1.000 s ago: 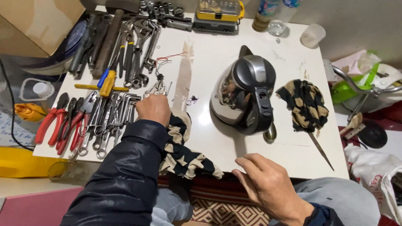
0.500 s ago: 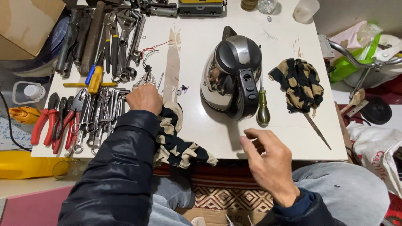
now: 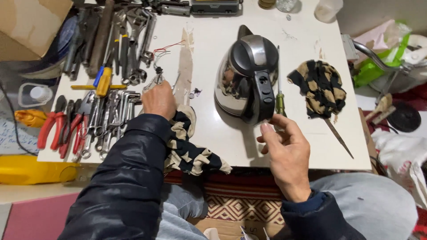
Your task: The person sits on the floor and uses a screwdriver to remove screws from the handle of an electric kettle. They then use a cloth to wipe the kettle and handle the removed screws and parts on the table.
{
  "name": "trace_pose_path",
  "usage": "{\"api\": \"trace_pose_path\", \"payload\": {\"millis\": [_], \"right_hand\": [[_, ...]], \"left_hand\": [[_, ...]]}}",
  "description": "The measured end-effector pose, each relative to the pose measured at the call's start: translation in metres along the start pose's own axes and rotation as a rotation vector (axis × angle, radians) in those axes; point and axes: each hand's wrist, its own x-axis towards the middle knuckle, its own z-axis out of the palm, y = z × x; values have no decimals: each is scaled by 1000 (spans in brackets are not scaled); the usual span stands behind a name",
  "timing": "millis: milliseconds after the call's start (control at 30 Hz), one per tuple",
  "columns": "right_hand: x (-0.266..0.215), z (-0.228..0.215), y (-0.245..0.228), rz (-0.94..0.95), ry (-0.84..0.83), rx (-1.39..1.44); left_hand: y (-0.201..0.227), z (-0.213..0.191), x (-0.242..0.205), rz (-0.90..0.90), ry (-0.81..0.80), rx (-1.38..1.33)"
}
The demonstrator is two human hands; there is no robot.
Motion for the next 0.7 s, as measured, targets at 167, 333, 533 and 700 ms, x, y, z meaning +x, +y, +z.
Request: {"api": "trace_pose_path", "payload": {"millis": [167, 333, 533, 700], "right_hand": [[8, 6, 16, 44, -68, 57], [11, 8, 31, -17, -72, 97], [24, -1, 65, -40, -130, 158], [35, -13, 82, -127, -209, 97]], "left_hand": [[-12, 44, 13, 24, 18, 95], [-2, 53, 13, -18, 205, 80], [-9, 17, 17, -81, 79, 3], [-59, -59, 26, -513, 118, -439]]}}
